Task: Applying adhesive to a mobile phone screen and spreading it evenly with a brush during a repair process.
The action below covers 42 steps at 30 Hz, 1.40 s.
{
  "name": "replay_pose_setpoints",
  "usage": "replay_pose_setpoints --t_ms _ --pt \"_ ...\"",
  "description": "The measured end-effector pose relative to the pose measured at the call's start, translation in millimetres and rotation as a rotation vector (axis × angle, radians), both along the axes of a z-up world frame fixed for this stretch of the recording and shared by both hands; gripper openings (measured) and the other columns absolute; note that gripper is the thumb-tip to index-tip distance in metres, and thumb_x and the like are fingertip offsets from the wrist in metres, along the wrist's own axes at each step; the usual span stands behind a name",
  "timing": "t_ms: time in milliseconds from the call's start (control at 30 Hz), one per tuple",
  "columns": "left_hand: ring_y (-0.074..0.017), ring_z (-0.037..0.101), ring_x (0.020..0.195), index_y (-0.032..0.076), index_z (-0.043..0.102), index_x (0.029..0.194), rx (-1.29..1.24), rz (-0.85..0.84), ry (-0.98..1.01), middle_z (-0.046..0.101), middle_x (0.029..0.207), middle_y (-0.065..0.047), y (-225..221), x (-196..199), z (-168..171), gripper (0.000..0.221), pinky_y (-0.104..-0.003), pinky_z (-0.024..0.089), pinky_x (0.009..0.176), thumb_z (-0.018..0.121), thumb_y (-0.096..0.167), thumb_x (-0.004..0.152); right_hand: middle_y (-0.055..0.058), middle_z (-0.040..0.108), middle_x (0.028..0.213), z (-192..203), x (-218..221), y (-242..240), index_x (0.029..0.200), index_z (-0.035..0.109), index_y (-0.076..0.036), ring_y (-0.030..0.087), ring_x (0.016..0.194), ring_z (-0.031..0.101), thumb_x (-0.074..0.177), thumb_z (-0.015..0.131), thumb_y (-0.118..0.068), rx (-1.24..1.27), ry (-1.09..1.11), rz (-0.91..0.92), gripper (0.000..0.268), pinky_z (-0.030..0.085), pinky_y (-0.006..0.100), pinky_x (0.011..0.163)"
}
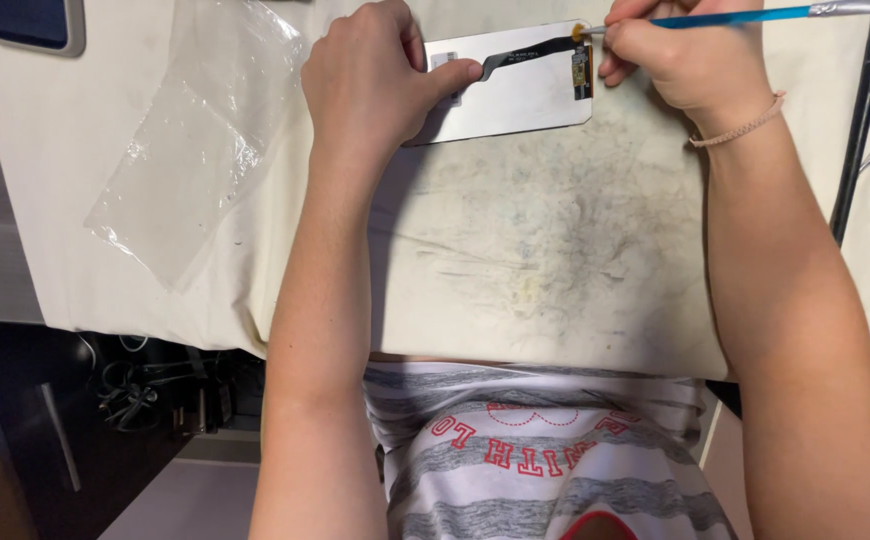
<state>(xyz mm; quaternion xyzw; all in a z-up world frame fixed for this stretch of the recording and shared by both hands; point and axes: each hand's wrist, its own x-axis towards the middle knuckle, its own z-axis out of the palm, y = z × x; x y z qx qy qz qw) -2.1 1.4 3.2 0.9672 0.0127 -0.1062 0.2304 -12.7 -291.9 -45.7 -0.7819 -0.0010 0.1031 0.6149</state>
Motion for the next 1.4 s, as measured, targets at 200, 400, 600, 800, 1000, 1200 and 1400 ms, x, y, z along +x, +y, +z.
replay_pose_setpoints --t_ms 200,400,600,800,1000,1200,1400 --pt "-0.0159 0.06 0.062 0.024 0.048 0.066 0.006 -0.011 -0.004 0.063 0.063 0.012 0.0 0.2 -2.5 0.061 -0.037 0.039 0.054 0.093 0.064 0.076 0.005 0.07 0.084 6.2 4.1 0.9 0.094 0.067 -0.007 0.011 0.075 0.072 0.1 0.065 -0.005 -0.088 0.117 0.022 0.007 0.063 0.018 0.073" --pt "-0.0166 0.061 0.063 0.024 0.049 0.067 0.018 0.006 0.031 0.064 0.064 0.012 -1.3 -0.3 1.9 0.061 -0.038 0.041 0.054 0.094 0.064 0.077 0.005 0.064 0.071 31.8 -2.4 7.7 0.087 0.067 -0.008 0.01 0.063 0.062 0.086 0.059 -0.001 -0.108 0.14 0.033 0.011 0.052 0.017 0.063" --pt "-0.02 0.061 0.063 0.023 0.05 0.066 0.02 -0.025 -0.013 0.063 0.065 0.011 1.3 0.6 -5.3 0.063 -0.041 0.04 0.053 0.095 0.065 0.078 0.001 0.061 0.068 33.0 -3.1 4.7 0.088 0.068 -0.013 0.002 0.057 0.05 0.085 0.06 -0.005 -0.226 0.15 0.058 0.011 0.032 0.015 0.052" --pt "-0.0177 0.059 0.065 0.023 0.048 0.067 0.013 -0.018 0.011 0.063 0.067 0.012 -0.7 0.3 -1.2 0.062 -0.038 0.039 0.055 0.093 0.064 0.079 0.007 0.066 0.096 22.8 -1.7 -5.2 0.089 0.061 -0.005 0.013 0.071 0.063 0.09 0.061 0.011 -0.027 0.016 0.179 0.016 0.049 0.021 0.061" --pt "-0.0205 0.06 0.067 0.023 0.049 0.067 0.017 0.011 0.073 0.062 0.067 0.01 -2.4 0.7 3.2 0.062 -0.04 0.038 0.056 0.091 0.067 0.077 0.013 0.069 0.09 30.8 2.2 2.4 0.08 0.058 -0.001 0.013 0.063 0.061 0.081 0.06 0.014 -0.006 -0.043 0.206 0.015 0.046 0.021 0.052" --pt "-0.0195 0.059 0.069 0.023 0.049 0.067 0.013 0.01 0.055 0.062 0.067 0.011 -2.1 0.6 1.7 0.059 -0.039 0.039 0.058 0.088 0.065 0.076 0.01 0.066 0.082 32.9 1.7 6.8 0.082 0.061 -0.001 0.014 0.063 0.062 0.082 0.058 0.011 -0.049 -0.035 0.228 0.013 0.047 0.022 0.052" --pt "-0.0222 0.06 0.071 0.023 0.051 0.068 0.022 0.014 0.049 0.063 0.07 0.009 -1.8 0.9 -0.4 0.059 -0.04 0.039 0.058 0.089 0.068 0.074 0.011 0.067 0.086 37.5 2.6 3.9 0.081 0.061 0.0 0.016 0.064 0.06 0.08 0.057 0.011 -0.062 -0.006 0.268 0.012 0.047 0.024 0.054"
